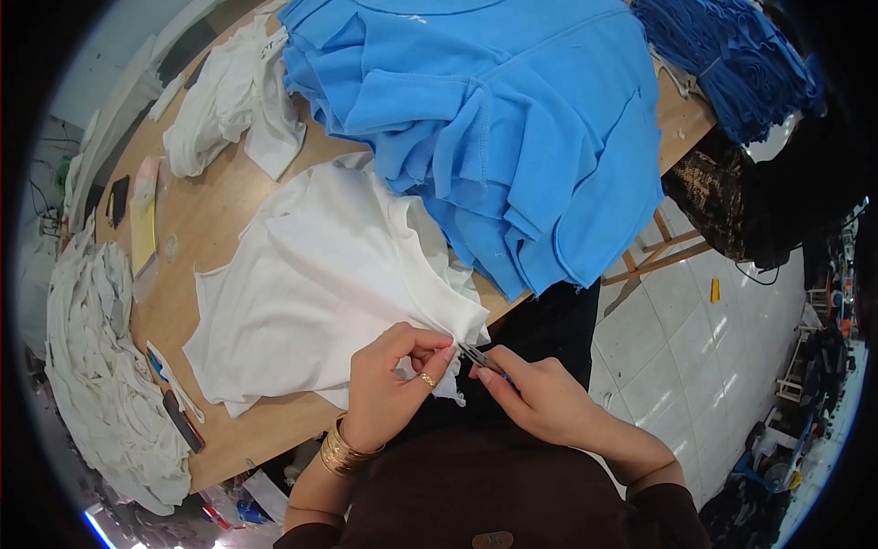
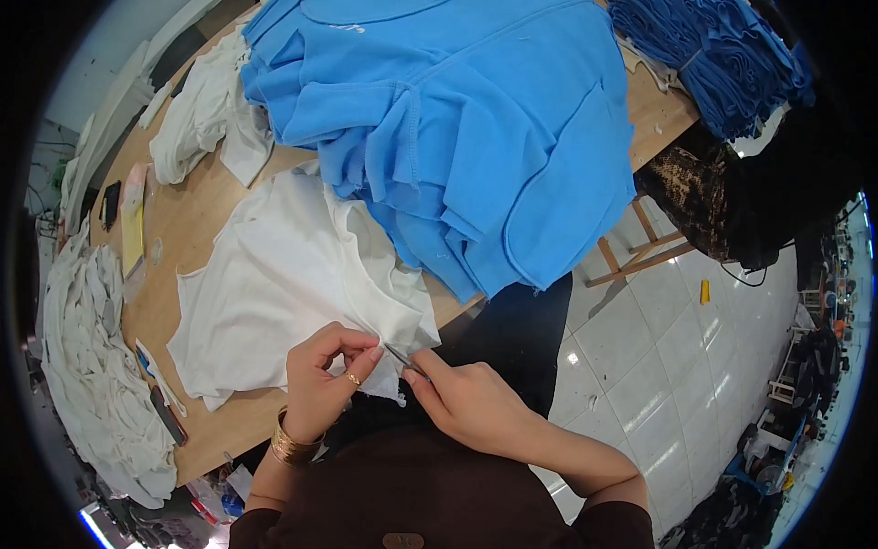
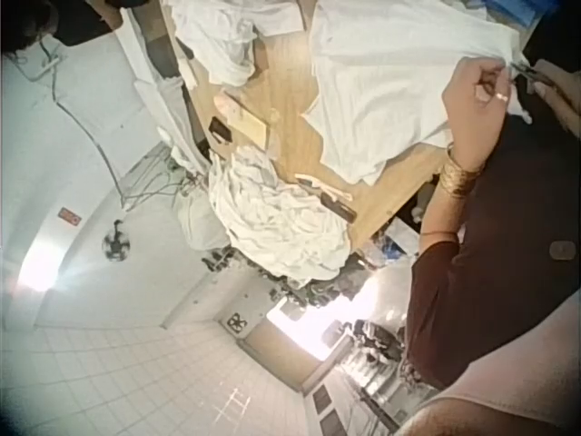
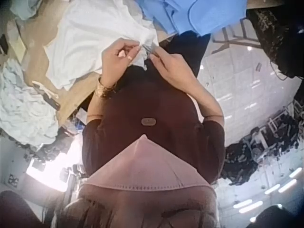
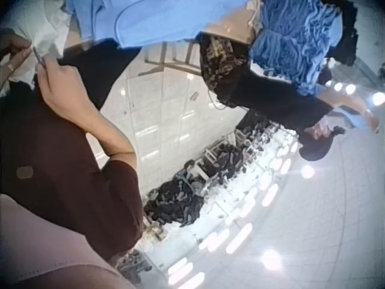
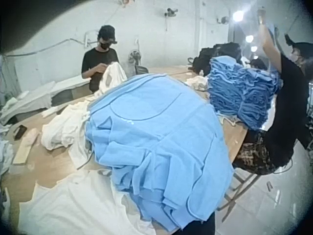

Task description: Trimming excess fabric from white garment pieces using scissors at a workshop table.

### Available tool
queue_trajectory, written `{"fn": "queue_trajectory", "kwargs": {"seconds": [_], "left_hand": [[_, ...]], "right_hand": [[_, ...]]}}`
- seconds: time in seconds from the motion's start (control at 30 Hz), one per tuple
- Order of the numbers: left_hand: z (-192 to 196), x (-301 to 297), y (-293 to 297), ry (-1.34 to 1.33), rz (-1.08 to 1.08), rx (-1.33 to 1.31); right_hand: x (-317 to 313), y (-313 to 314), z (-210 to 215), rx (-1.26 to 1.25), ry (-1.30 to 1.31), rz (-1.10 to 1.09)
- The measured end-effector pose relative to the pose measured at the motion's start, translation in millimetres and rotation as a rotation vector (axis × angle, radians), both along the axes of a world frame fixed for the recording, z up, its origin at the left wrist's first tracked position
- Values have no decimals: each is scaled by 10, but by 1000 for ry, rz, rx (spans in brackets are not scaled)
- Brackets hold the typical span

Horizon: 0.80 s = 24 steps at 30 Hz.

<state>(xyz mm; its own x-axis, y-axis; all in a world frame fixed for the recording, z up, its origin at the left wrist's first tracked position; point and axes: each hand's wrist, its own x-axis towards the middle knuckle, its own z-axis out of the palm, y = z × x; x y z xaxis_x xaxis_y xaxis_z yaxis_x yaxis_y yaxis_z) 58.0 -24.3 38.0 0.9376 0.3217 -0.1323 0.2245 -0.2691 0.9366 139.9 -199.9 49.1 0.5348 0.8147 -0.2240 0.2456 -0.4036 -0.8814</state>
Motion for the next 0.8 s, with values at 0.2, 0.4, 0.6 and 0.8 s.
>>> {"fn": "queue_trajectory", "kwargs": {"seconds": [0.2,0.4,0.6,0.8], "left_hand": [[-5,9,-38,-18,16,17],[-37,10,-83,-76,52,75],[-81,-5,-91,-65,-4,15],[-70,3,-87,-66,12,-31]], "right_hand": [[-15,32,-11,-10,105,-35],[-5,59,-26,28,567,-161],[-10,85,-95,129,784,-313],[4,6,66,60,780,-240]]}}
